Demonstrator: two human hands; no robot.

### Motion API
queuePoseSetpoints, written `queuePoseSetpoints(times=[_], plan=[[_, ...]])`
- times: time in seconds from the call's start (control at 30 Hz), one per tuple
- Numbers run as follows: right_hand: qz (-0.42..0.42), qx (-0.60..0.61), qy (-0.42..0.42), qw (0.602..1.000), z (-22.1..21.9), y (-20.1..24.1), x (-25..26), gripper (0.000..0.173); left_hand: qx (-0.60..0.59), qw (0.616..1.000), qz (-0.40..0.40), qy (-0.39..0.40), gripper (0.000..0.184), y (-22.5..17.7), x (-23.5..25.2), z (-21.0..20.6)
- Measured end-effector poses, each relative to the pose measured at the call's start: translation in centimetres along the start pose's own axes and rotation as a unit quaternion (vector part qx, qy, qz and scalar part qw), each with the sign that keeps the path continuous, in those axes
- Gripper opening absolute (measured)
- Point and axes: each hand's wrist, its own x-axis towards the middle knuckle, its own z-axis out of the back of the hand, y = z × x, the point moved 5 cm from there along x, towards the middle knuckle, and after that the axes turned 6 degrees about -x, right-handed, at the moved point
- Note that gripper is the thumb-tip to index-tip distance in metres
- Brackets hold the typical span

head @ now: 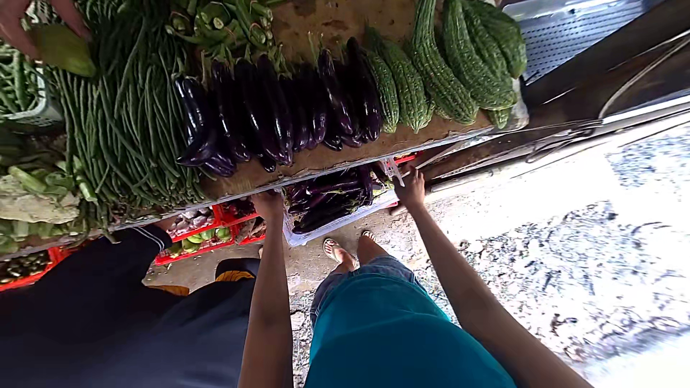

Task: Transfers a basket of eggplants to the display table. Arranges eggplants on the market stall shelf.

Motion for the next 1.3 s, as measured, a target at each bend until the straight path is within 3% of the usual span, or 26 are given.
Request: queuePoseSetpoints(times=[0.1,0.17,0.23,0.3,0.37,0.47,0.53,0.6,0.67,0.7,0.8,0.87,0.97,1.07,1.2,1.3], plan=[[0.039,0.017,0.066,0.997,-0.5,0.6,4.9,0.037,-0.006,0.998,-0.024,0.056,0.046,-0.9,1.1,0.3],[0.049,-0.01,0.097,0.994,-0.7,1.0,6.2,0.034,-0.073,0.994,-0.067,0.05,0.055,-0.9,2.1,0.2],[0.034,-0.018,0.101,0.994,-0.6,0.8,6.5,0.033,-0.071,0.995,-0.045,0.049,0.062,-1.5,2.0,0.6],[0.018,-0.005,0.099,0.995,-0.9,0.1,6.3,0.033,-0.01,0.998,-0.009,0.062,0.067,-3.4,0.8,1.1],[0.02,0.016,0.097,0.995,-0.9,-0.1,6.2,0.035,-0.03,0.998,0.003,0.052,0.067,-4.7,0.2,1.0],[0.025,0.038,0.103,0.994,-1.2,0.7,5.3,0.035,0.008,0.999,-0.014,0.052,0.061,-3.8,0.9,-0.6],[0.021,-0.004,0.083,0.996,-0.6,2.2,4.2,0.04,-0.018,0.999,-0.045,0.008,0.054,-3.2,0.6,-1.2],[0.058,-0.079,0.031,0.995,0.6,4.8,2.1,0.052,0.048,0.994,-0.096,-0.014,0.057,-3.0,-0.7,-1.7],[0.155,-0.133,-0.011,0.979,0.3,7.7,0.1,0.045,0.117,0.982,-0.15,0.017,0.051,-3.0,-2.3,-2.9],[0.174,-0.145,0.013,0.974,-0.8,8.7,-0.4,0.045,0.131,0.974,-0.178,0.041,0.048,-3.3,-3.0,-3.6],[0.067,-0.148,0.158,0.974,-4.7,9.5,0.4,0.07,0.138,0.939,-0.288,0.125,0.041,-4.8,-4.8,-6.7],[0.02,-0.149,0.177,0.973,-6.1,9.5,1.2,0.073,0.154,0.915,-0.323,0.184,0.043,-6.2,-5.4,-8.8],[0.031,-0.158,0.162,0.974,-6.7,9.3,2.0,0.067,0.195,0.893,-0.305,0.266,0.055,-7.3,-5.5,-11.1],[0.058,-0.091,0.149,0.983,-6.7,8.8,3.2,0.061,0.209,0.889,-0.283,0.293,0.065,-7.3,-5.2,-11.4],[0.098,0.051,0.127,0.986,-3.9,9.4,3.6,0.041,0.165,0.911,-0.242,0.291,0.045,-8.1,-7.1,-7.9],[0.055,0.136,0.155,0.977,-2.5,8.4,3.6,0.044,0.154,0.924,-0.229,0.265,0.045,-7.5,-9.1,-5.1]])
